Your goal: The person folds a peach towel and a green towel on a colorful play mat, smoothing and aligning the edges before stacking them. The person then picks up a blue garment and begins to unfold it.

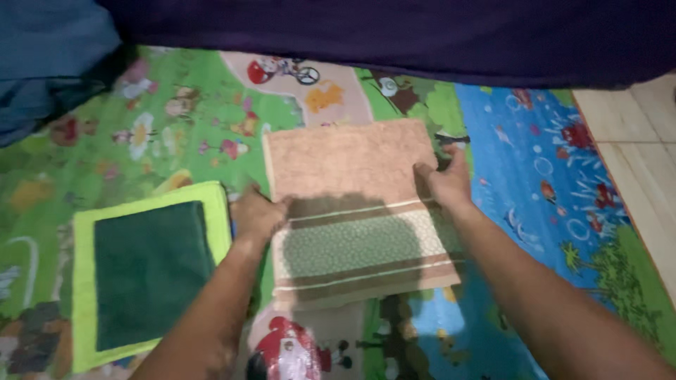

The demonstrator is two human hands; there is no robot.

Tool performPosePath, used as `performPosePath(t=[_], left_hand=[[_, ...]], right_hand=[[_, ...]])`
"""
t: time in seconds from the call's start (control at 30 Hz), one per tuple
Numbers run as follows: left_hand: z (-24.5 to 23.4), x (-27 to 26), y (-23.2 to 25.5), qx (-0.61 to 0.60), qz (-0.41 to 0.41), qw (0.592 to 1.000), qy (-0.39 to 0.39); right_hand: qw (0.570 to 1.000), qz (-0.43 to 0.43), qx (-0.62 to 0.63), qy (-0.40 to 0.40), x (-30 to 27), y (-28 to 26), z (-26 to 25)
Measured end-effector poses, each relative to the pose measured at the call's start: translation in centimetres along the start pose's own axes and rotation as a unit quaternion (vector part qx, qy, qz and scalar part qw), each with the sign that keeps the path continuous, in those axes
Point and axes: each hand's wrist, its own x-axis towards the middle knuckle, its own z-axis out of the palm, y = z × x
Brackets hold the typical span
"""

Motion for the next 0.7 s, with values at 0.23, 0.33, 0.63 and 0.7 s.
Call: performPosePath(t=[0.23, 0.33, 0.63, 0.7], left_hand=[[1.2, 3.3, -0.4, -0.273, -0.037, 0.940, -0.201], [0.0, 4.0, 1.0, -0.285, -0.019, 0.940, -0.188], [-1.5, 5.0, 2.2, -0.343, -0.117, 0.885, -0.292], [-1.9, 4.7, 1.9, -0.380, -0.079, 0.872, -0.297]], right_hand=[[0.955, 0.192, 0.096, -0.207, 1.6, -1.5, -2.8], [0.975, 0.148, -0.045, -0.161, 2.3, -2.2, -2.8], [0.944, 0.193, 0.119, -0.239, 2.2, -4.2, -3.0], [0.941, 0.163, 0.147, -0.259, 1.8, -4.8, -3.2]])
